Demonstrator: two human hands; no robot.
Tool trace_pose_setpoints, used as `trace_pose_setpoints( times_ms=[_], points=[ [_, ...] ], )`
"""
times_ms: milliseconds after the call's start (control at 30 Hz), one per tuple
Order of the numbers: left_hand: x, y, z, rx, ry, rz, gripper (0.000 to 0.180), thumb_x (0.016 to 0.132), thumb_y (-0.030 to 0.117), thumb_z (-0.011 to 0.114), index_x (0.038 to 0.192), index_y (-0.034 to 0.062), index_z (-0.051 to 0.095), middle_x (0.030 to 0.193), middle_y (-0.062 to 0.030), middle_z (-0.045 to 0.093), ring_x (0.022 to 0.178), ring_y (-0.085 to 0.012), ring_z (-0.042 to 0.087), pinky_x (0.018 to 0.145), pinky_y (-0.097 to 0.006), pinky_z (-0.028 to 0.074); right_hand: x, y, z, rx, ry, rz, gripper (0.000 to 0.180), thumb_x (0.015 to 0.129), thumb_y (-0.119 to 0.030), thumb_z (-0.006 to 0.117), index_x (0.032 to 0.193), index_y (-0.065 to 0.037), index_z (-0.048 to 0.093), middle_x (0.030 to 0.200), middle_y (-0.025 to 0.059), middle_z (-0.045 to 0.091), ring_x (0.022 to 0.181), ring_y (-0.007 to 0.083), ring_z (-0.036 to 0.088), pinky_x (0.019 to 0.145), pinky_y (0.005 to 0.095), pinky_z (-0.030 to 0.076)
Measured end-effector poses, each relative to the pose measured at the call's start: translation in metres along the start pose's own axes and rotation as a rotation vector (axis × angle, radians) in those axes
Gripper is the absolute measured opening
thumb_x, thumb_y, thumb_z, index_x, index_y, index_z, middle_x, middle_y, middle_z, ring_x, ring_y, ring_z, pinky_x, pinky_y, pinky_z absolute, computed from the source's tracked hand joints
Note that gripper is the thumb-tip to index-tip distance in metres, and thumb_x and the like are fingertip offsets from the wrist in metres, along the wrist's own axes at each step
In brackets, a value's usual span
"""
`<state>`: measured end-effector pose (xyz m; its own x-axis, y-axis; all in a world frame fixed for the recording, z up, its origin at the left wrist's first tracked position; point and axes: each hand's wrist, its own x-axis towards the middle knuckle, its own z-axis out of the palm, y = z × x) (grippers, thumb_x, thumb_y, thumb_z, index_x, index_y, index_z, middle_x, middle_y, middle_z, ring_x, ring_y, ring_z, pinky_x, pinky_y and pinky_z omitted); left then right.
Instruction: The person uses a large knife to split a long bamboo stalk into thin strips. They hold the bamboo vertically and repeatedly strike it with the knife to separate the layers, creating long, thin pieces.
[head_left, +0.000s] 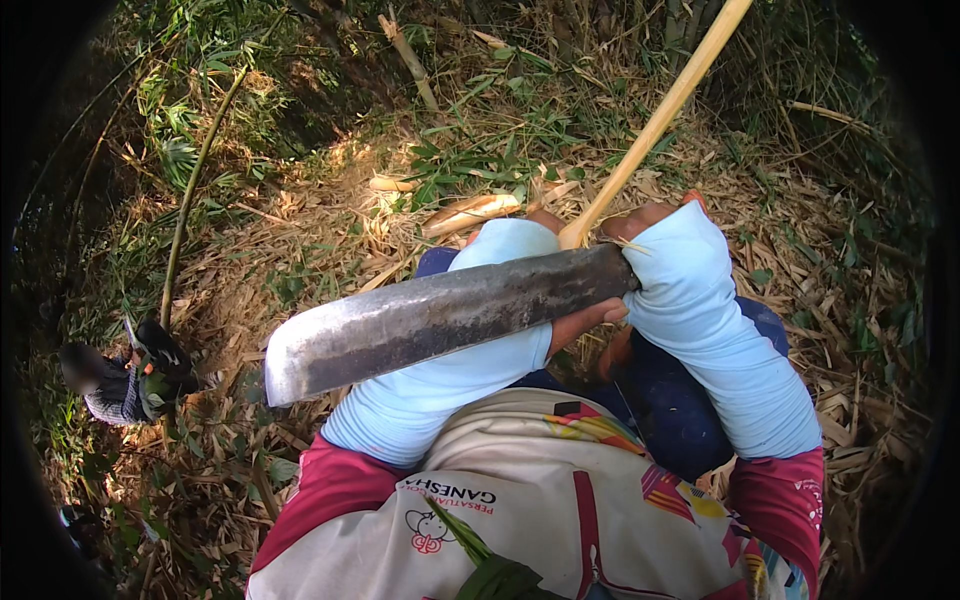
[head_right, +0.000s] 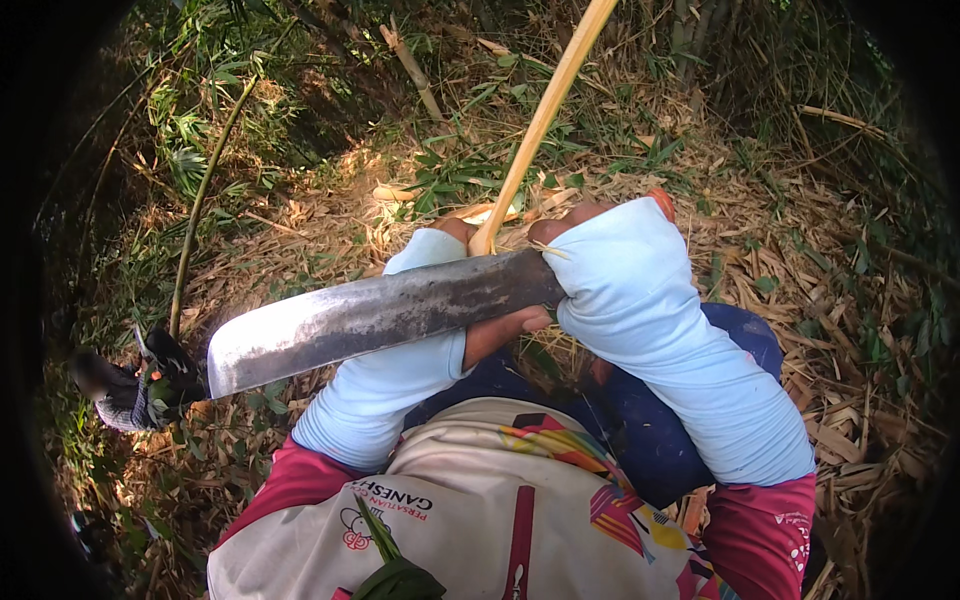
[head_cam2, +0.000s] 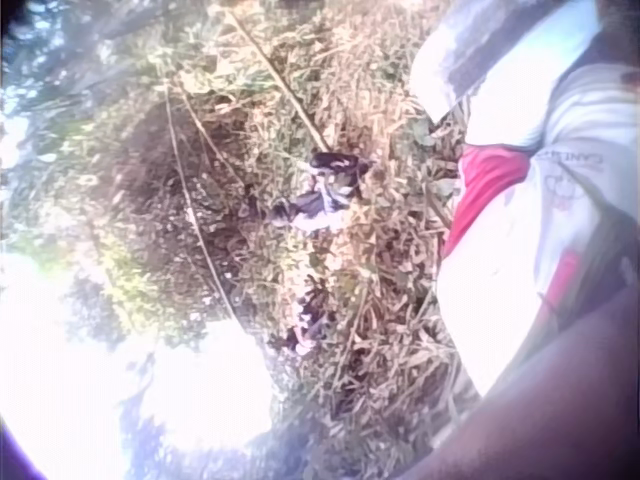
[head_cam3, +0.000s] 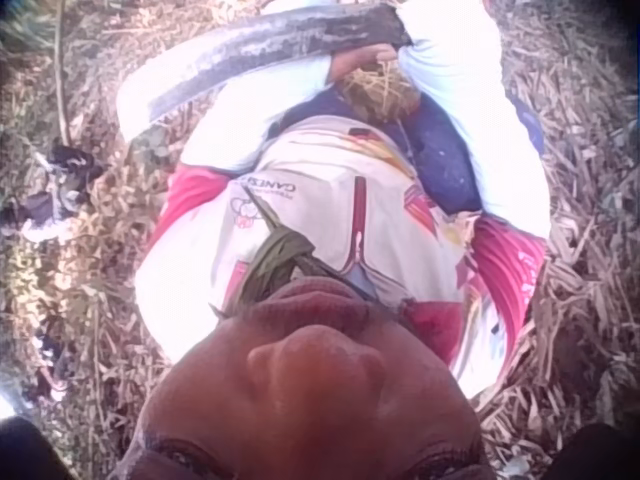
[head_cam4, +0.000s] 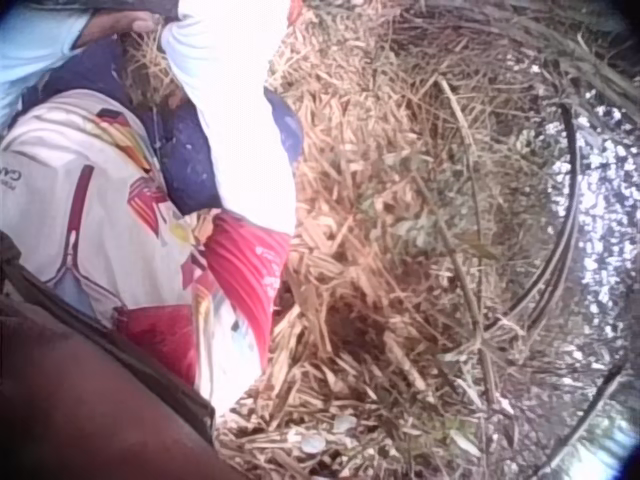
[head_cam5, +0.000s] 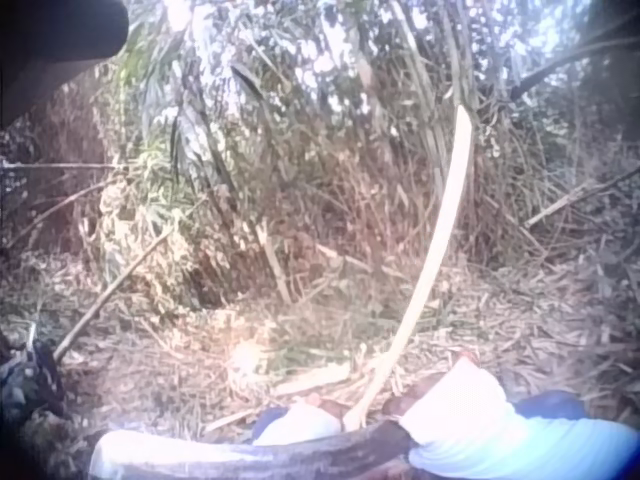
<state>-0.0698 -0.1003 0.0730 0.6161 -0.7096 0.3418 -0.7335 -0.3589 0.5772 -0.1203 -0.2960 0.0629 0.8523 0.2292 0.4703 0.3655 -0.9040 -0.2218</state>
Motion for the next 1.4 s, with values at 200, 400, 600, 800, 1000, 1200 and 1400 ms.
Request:
trace_pose_setpoints(
  times_ms=[200,400,600,800,1000,1200,1400],
  points=[
    [-0.005,-0.004,0.006,-0.032,0.052,0.017,0.04,0.074,0.038,0.084,0.099,0.0094,0.07,0.085,-0.0098,0.062,0.076,-0.0258,0.062,0.062,-0.039,0.046,-0.003,0.002,0.005,-0.025,0.079,-0.031,0.034,0.063,-0.017,0.075,0.095,-0.012,0.067,0.073,0.0064,0.06,0.069,0.0268,0.063,0.064,0.0418,0.046],
    [-0.005,-0.005,0.009,-0.05,0.053,-0.008,0.036,0.077,0.036,0.082,0.096,0.0086,0.072,0.079,-0.0107,0.061,0.07,-0.0273,0.06,0.061,-0.039,0.045,-0.005,0.002,0.004,-0.075,0.102,-0.044,0.039,0.061,-0.024,0.078,0.097,-0.014,0.066,0.075,0.0039,0.059,0.072,0.0245,0.063,0.069,0.0427,0.043],
    [-0.005,-0.001,0.01,0.061,-0.022,-0.056,0.033,0.077,0.035,0.082,0.094,0.0083,0.072,0.077,-0.0107,0.061,0.067,-0.0269,0.059,0.058,-0.038,0.043,-0.007,0.009,0.017,-0.141,0.104,-0.014,0.038,0.062,-0.027,0.078,0.096,-0.015,0.066,0.076,0.003,0.058,0.074,0.0235,0.062,0.07,0.0422,0.043],
    [-0.005,-0.014,0.018,-0.127,0.095,0.02,0.039,0.077,0.034,0.082,0.099,0.004,0.068,0.079,-0.0106,0.06,0.069,-0.0249,0.059,0.06,-0.038,0.043,-0.006,0.004,0.016,-0.078,0.104,0.036,0.032,0.063,-0.023,0.076,0.093,-0.016,0.068,0.074,0.0035,0.058,0.071,0.0249,0.062,0.068,0.0408,0.045],
    [-0.009,-0.013,0.012,-0.125,0.016,0.011,0.04,0.078,0.032,0.083,0.1,0.0032,0.065,0.08,-0.0076,0.057,0.073,-0.0214,0.056,0.066,-0.036,0.044,-0.004,0.005,0.014,-0.081,0.054,0.022,0.029,0.064,-0.021,0.074,0.092,-0.016,0.069,0.071,0.0043,0.058,0.07,0.0259,0.063,0.071,0.0428,0.046],
    [-0.006,-0.015,0.009,-0.237,-0.105,-0.046,0.039,0.079,0.03,0.081,0.104,0.0048,0.066,0.082,-0.0071,0.058,0.074,-0.0208,0.056,0.068,-0.036,0.044,-0.004,0.007,0.016,-0.202,0.064,-0.006,0.024,0.075,-0.022,0.068,0.099,-0.017,0.069,0.072,0.0046,0.059,0.068,0.0258,0.063,0.077,0.0489,0.047],
    [-0.011,-0.027,0.02,-0.128,-0.004,0.02,0.035,0.081,0.042,0.076,0.1,0.0132,0.067,0.081,-0.0019,0.061,0.068,-0.0224,0.059,0.056,-0.034,0.04,0.002,0.003,0.014,-0.228,-0.03,0.061,0.024,0.08,-0.022,0.064,0.102,-0.016,0.067,0.072,0.0044,0.06,0.069,0.0249,0.064,0.074,0.0499,0.046]
  ],
)
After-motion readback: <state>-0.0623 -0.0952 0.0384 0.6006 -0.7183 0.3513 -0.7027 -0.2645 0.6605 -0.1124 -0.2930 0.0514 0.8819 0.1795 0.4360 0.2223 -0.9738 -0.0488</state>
